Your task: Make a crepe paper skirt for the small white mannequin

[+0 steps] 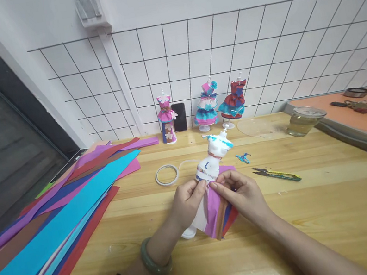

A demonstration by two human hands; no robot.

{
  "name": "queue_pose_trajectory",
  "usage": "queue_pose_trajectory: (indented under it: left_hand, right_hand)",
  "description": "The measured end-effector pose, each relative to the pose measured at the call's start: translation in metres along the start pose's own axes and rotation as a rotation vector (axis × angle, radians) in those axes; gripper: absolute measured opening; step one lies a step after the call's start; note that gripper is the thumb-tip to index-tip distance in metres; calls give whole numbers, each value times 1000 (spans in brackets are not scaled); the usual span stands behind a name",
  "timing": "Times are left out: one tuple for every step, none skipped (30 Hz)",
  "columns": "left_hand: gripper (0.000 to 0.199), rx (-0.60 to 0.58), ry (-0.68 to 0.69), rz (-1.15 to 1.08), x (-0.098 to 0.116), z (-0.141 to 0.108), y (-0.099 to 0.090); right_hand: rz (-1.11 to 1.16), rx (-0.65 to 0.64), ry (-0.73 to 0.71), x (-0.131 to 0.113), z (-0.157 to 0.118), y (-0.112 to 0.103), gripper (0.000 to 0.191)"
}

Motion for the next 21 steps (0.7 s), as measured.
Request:
queue_pose_trajectory:
  left_hand:
    - [36,-6,-6,-19,0,0,1]
    - [36,-17,-13,-43,0,0,2]
    - [34,-31,-18,-67,0,0,4]
    - [33,-46,-20,-90,1,-1,6]
    - [31,-61,-20,-107,1,-1,8]
    - [31,-73,-18,-117,2,-1,9]
    - [31,-80,-17,-119,2,-1,10]
    - [31,-81,-13,-115,3,-1,10]
    - [31,-80,-9,-108,3,-1,10]
    - [31,-77,-4,-104,4,-1,10]
    - [31,-75,0,-108,5,-1,9]
    - [30,-75,5,-116,5,0,9]
    - [30,-76,7,-129,6,0,9]
    - [29,-77,6,-143,7,0,9]
    - [29,-79,2,-154,7,1,9]
    - [29,-79,-2,-163,7,1,9]
    - [29,-78,-6,-169,7,1,9]
    - [29,-77,-12,-175,7,1,9]
    - [30,-76,-17,-181,7,1,9]
    - [30,-75,-21,-186,7,1,9]
    - [30,-71,-25,-191,6,1,9]
  right_hand:
    - [19,-5,6,-1,0,1,25]
    - [38,-9,12,-2,0,1,25]
    - [56,-13,16,-2,0,2,25]
    - [71,-15,17,-3,0,2,26]
    - [80,-15,19,-3,1,2,26]
    - [86,-16,23,-3,1,3,27]
    - [89,-18,27,-3,1,3,28]
    - [90,-20,29,-2,1,3,28]
    - [92,-23,29,-2,2,3,28]
    - [92,-28,27,-1,2,3,28]
    - [93,-35,21,-1,2,4,28]
    - [93,-42,15,-1,3,4,28]
    - [89,-50,11,-1,3,4,27]
    - [83,-55,8,-1,3,5,26]
    - [76,-60,7,0,3,5,26]
    - [69,-58,5,0,3,5,26]
    - [62,-55,3,-1,3,4,26]
    - [55,-51,0,-1,3,4,26]
    - [48,-46,-4,-2,3,3,26]
    - [42,-44,-6,-3,2,3,26]
    - [35,-43,-9,-3,2,3,26]
Point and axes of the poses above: each hand's wrist, its own z-axis towards the middle knuckle, its own y-axis out of the palm, x = y × z, the point moved 9 cm from there along z, towards the middle knuckle, and after that the axes turned 2 degrees about x, right-handed, at the moved point
